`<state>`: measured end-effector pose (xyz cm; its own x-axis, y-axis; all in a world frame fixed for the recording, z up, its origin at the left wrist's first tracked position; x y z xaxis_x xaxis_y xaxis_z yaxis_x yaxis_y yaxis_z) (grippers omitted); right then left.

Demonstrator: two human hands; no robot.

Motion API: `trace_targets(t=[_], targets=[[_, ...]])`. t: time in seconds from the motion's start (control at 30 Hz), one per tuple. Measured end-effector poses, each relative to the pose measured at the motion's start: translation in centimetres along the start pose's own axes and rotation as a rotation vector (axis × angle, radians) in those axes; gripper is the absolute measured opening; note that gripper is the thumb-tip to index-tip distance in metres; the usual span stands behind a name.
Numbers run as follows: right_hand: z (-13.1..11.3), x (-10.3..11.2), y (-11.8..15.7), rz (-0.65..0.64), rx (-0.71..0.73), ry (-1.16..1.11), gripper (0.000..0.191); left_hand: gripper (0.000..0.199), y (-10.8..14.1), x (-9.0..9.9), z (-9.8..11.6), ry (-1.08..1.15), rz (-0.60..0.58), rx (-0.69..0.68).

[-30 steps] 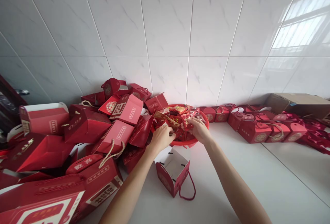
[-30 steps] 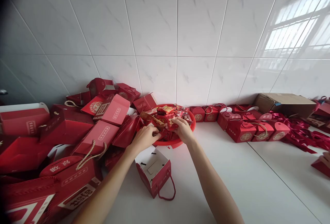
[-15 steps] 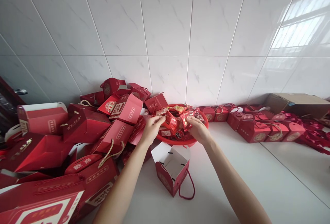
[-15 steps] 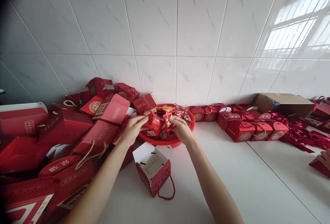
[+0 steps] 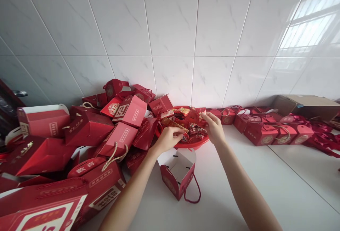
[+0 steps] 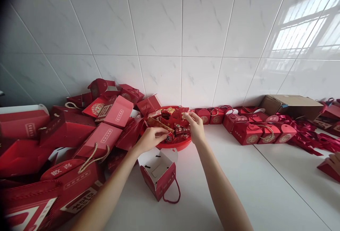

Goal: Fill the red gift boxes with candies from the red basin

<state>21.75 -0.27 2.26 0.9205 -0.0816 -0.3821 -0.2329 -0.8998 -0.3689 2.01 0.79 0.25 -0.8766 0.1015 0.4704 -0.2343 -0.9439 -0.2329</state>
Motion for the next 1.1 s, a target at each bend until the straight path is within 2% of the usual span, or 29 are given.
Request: trace_targets(t=[0.1,0.23,0.37,0.5,0.63,0.73,0.93,1.07,1.1], targets=[[-0.4,0.6,-0.3,0.028,-0.023,-0.028,0.042,0.027,-0.1,-0.3,-0.4,-0.275,-0.044,-0.031],[-0.6,0.7,-0.4,0.013,-0.058,-0.022,0.042,0.051,-0.2,0.4,-0.6,-0.377,-0.015,-0.025],[-0.6,0.6,-0.4,0.001,-0.069,-0.014,0.041,0.041,0.0,0.6,-0.4,-0.380,-0.048,-0.076],[-0.9,0.7,-0.4,-0.022,-0.019,0.005,0.036,0.032,-0.1,-1.0,0.9,-0.344,-0.092,-0.212],[-1.3,0.9,-0.4,-0.011,0.020,-0.010,0.036,0.040,-1.6,-3.6,2.7,-0.709,-0.184,-0.246],[-1.5,0.9,-0.3,-0.008,0.005,-0.018,0.035,0.041,-2.9,-4.8,3.5,-0.832,-0.180,-0.208],[-1.9,0.8,-0.2,-0.020,-0.006,-0.049,0.033,0.022,-3.9,-5.0,3.1,-0.805,-0.164,-0.170],[-2.0,0.8,-0.1,-0.020,-0.003,-0.035,0.032,0.009,-3.9,-4.3,2.7,-0.648,-0.110,-0.139],[-2.0,0.8,-0.1,-0.017,-0.005,-0.036,0.032,0.011,-3.9,-4.1,2.6,-0.589,-0.094,-0.126]])
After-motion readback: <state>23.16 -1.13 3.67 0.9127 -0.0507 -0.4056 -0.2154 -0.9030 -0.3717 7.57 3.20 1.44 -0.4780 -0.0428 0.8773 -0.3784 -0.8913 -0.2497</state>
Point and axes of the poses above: each hand's wrist, its own y-axis away from the middle knuckle, its own x-axis out of the back of the hand, z = x × y, the point moved 2 cm from there along -y, towards the middle knuckle, and after that the axes turned 11 degrees about x, right-handed, at the moved point
